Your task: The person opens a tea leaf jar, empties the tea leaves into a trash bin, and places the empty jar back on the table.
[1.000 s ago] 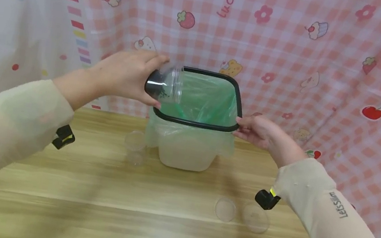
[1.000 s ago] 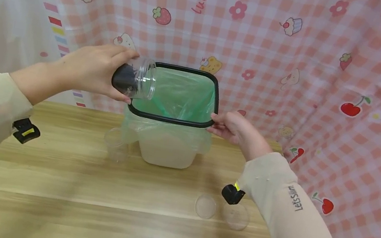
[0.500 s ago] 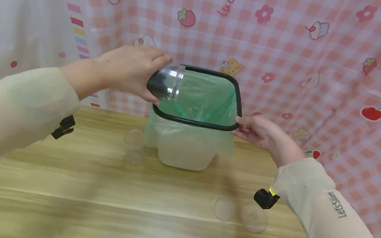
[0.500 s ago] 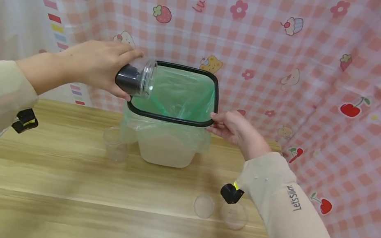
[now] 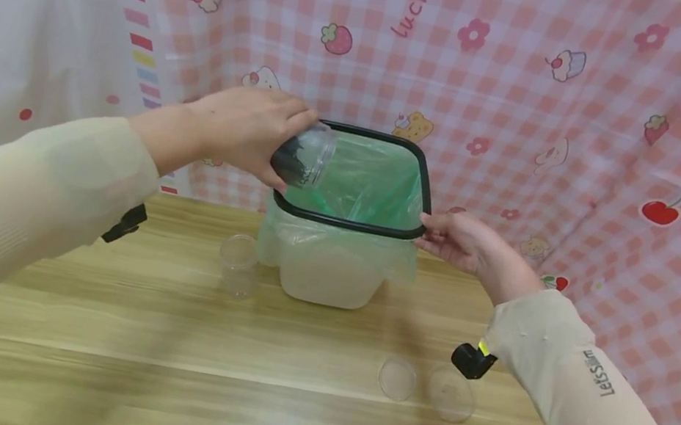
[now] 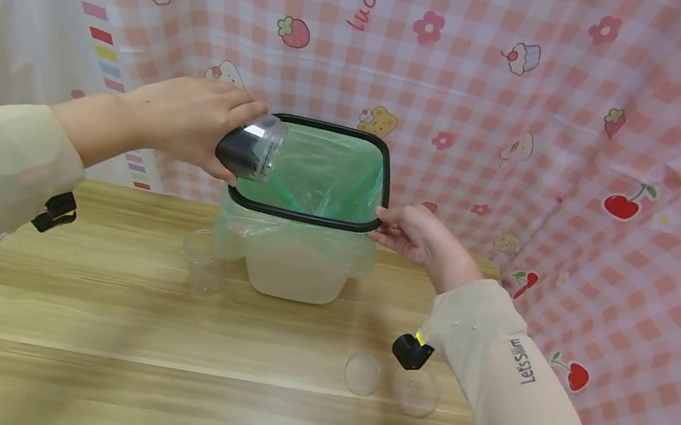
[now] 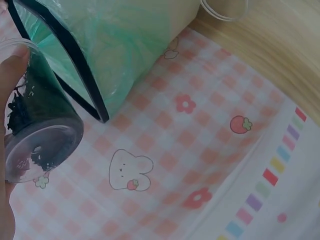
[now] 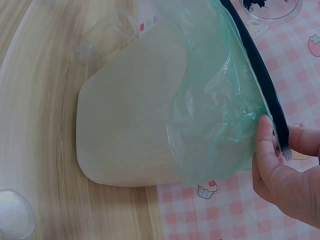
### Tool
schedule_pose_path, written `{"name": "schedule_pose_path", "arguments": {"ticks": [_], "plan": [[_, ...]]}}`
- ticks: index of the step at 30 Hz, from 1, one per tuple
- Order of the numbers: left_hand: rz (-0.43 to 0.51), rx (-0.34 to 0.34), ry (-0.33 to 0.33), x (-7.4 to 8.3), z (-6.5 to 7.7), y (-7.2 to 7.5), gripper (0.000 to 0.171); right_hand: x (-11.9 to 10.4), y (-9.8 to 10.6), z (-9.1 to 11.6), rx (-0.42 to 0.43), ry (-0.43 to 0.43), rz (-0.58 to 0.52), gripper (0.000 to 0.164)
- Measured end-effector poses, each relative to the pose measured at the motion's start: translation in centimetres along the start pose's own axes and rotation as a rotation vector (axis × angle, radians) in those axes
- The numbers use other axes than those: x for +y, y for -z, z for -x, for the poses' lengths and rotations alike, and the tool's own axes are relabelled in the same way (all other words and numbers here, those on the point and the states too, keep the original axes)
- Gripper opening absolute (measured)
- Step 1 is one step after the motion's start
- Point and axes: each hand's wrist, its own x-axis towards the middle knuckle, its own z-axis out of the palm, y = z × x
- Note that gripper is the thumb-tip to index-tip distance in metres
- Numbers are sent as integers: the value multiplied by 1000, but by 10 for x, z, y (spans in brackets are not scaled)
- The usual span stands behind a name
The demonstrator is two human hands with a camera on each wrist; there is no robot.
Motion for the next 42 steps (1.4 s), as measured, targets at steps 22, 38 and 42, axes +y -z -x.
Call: {"name": "schedule_pose_path", "arguments": {"ticks": [22,38,42], "plan": [[-137,-101,-116,9,-13,11,99,-1,-1,1,17,-9,4,30],[-199,-192,-137,6,-18,16,97,-2,-1,0,21,-6,7,31],[-208,-202,-149,7,-19,15,98,-1,-2,0,26,-12,7,31]]}}
